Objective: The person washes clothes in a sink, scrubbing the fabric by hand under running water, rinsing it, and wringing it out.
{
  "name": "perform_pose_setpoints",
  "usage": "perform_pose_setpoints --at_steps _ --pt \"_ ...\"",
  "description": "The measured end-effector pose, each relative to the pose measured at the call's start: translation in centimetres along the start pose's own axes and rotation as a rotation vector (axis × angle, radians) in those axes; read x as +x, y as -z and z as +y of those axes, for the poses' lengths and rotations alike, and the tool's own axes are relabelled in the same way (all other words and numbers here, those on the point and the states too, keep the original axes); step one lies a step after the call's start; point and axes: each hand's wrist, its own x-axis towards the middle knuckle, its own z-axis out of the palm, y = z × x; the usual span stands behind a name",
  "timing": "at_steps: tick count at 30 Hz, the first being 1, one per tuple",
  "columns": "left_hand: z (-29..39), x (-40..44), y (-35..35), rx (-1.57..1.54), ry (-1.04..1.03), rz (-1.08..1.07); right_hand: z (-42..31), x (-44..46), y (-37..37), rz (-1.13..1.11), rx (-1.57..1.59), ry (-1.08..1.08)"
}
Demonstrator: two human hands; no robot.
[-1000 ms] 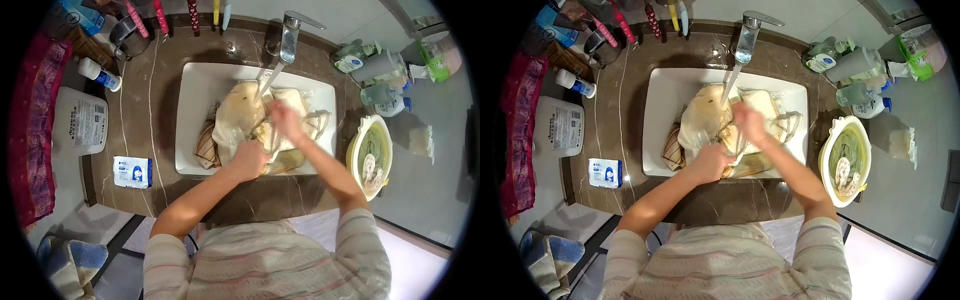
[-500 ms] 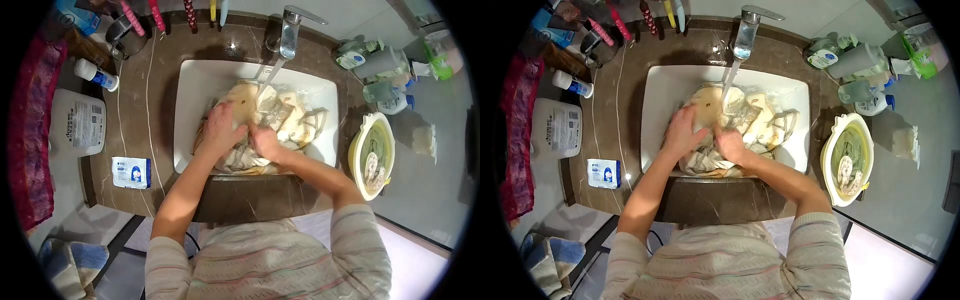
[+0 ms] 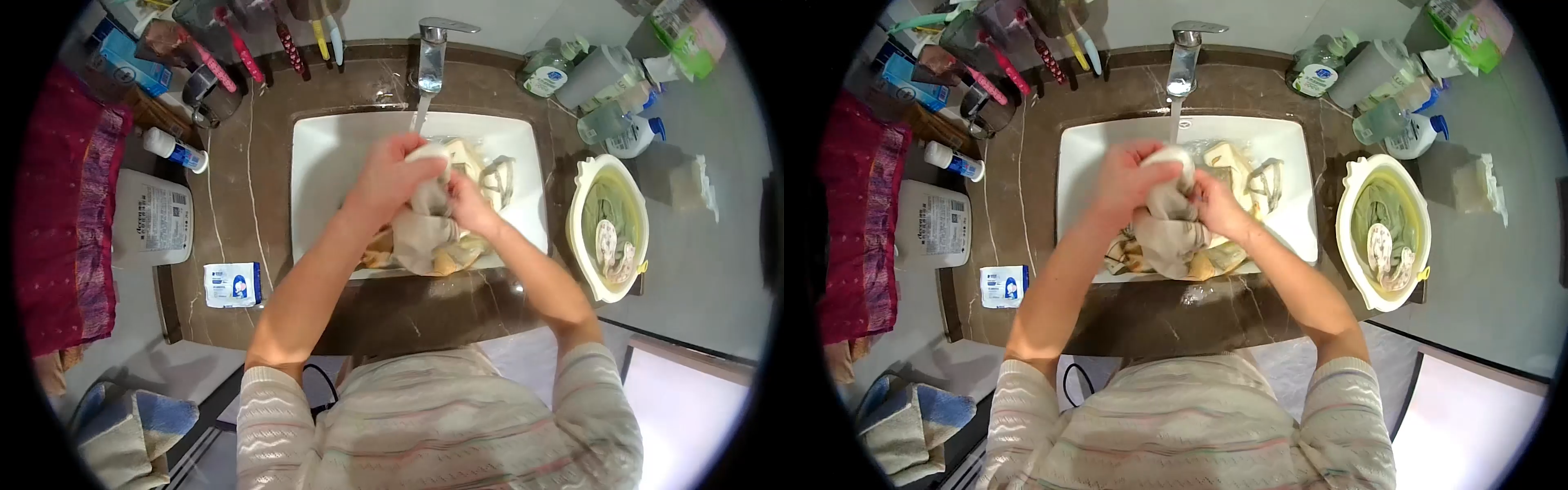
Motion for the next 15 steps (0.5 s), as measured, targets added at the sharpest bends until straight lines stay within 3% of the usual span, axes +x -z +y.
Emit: perform_pose_setpoints --at_steps 4,7,9,12,13,14,15 --pt "7.8 -1.3 -3.7 0.010 -0.233 -0.103 -6.7 -1.6 2.1 0.107 0.432 0.167" --pt "7.9 -1.2 -6.7 0.092 -0.426 -0.165 -8.5 -2.6 1.9 0.346 0.616 0.283" --pt "6.1 -1.4 -7.7 0.343 -0.492 -0.173 -2.4 -0.4 3.0 0.186 0.507 0.503" --pt "-3.8 -0.8 -5.5 0.767 -0.672 -0.153 2.4 -1.9 4.9 0.257 0.478 0.061" --pt "-5.3 -1.2 -4.7 1.075 -0.354 -0.314 4.9 -2.4 6.5 0.225 0.033 -0.088" --pt "-6.1 -1.6 -3.8 1.222 -0.176 -0.336 6.1 -2.5 7.7 0.185 -0.413 -0.232" --pt "-6.8 -2.0 -2.9 1.380 0.001 -0.378 5.8 -1.9 7.8 0.319 -0.416 -0.179"
